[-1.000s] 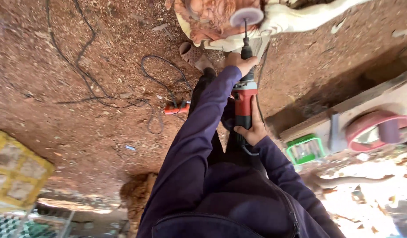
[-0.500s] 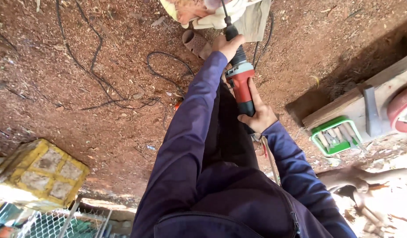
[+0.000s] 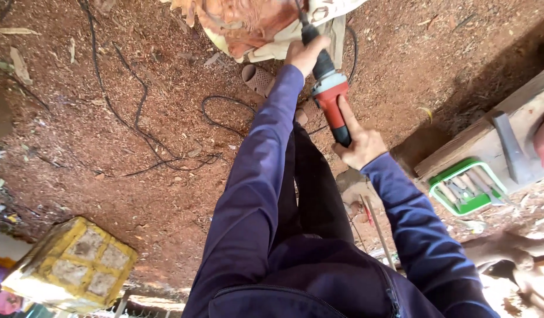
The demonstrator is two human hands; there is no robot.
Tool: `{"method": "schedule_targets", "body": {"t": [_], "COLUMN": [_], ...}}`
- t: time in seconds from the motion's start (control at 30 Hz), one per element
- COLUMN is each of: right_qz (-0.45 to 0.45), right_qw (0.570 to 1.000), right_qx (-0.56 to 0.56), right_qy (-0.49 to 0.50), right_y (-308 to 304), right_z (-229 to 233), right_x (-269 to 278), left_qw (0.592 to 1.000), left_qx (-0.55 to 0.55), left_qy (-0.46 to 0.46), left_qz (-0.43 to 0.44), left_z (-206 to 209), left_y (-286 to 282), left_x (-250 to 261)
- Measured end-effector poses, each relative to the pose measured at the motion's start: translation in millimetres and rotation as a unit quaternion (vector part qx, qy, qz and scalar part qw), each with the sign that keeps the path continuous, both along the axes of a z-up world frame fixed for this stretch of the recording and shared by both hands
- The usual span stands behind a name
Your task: Sanding a large, intricate wood carving using a handheld power sander to smooth the surface.
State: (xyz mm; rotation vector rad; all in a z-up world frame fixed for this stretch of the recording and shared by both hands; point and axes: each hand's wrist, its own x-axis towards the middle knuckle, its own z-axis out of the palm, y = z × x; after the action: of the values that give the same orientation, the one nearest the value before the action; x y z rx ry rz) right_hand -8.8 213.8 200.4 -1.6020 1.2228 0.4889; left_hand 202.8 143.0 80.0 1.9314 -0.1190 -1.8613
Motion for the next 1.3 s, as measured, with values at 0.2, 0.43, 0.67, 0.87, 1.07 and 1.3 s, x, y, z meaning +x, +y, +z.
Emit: {"method": "schedule_targets", "body": {"t": [0.2, 0.43, 0.67, 0.87, 1.07, 1.3], "right_qz": [-0.065, -0.099, -0.143, -0.166, -0.161, -0.060], "right_qw": [0.997, 0.994, 0.987, 0.985, 0.975, 0.989], "right_qx": [0.006, 0.038, 0.065, 0.050, 0.090, 0.026], "right_qy": [-0.049, 0.028, 0.038, 0.013, 0.120, 0.131], "right_y": [-17, -2, 24, 58, 67, 63], "right_z": [15, 31, 23, -3, -11, -15], "right_x": [10, 37, 40, 57, 55, 13], "left_qw": [0.997, 0.998, 0.991, 0.985, 0.959, 0.994], "left_qx": [-0.061, -0.057, -0.074, 0.017, 0.056, -0.010], "left_qy": [-0.020, -0.024, -0.008, -0.004, 0.013, 0.012], "left_qz": [0.047, -0.023, -0.113, -0.172, -0.277, -0.107], "left_z": [16, 9, 13, -18, -14, -27], "left_y": [-31, -17, -11, 14, 11, 34], "left_x": [3, 11, 18, 46, 48, 12]}}
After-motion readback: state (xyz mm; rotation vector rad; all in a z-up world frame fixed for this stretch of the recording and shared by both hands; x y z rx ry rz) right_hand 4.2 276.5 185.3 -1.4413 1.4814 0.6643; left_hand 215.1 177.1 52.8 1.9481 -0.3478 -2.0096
